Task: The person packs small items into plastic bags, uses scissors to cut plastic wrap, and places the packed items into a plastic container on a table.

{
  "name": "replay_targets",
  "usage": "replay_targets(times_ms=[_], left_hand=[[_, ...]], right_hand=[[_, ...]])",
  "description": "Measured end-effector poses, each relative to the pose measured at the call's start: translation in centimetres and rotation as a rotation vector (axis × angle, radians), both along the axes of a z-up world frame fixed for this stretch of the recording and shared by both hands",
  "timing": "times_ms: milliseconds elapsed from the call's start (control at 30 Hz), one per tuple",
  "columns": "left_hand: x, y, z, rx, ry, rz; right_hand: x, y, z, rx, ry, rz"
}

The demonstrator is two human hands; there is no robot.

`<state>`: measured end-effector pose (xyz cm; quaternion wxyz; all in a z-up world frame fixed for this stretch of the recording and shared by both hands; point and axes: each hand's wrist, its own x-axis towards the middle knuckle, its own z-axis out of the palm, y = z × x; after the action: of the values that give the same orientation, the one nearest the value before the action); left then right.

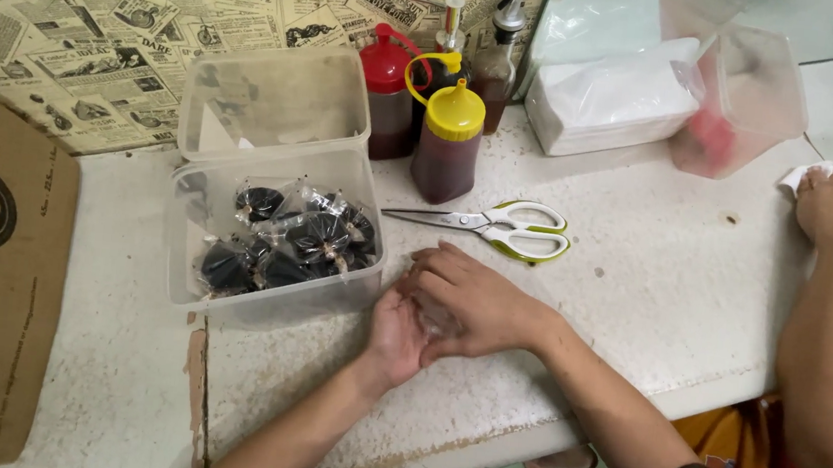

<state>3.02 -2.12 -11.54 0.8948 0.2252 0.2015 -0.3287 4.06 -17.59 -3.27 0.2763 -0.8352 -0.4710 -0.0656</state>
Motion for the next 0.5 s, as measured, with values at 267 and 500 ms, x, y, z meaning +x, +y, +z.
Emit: replay_targets(times_ms=[267,500], left_hand=[[-0.3,0.0,2.9,-0.098,-0.021,0.057],[-0.1,-0.2,2.2,-0.177,-0.138,0.079]], right_hand=[[1.2,0.6,-4.0,0.120,-0.055,-0.097],[1.3,1.8,-5.7,0.154,-0.271,-0.292]])
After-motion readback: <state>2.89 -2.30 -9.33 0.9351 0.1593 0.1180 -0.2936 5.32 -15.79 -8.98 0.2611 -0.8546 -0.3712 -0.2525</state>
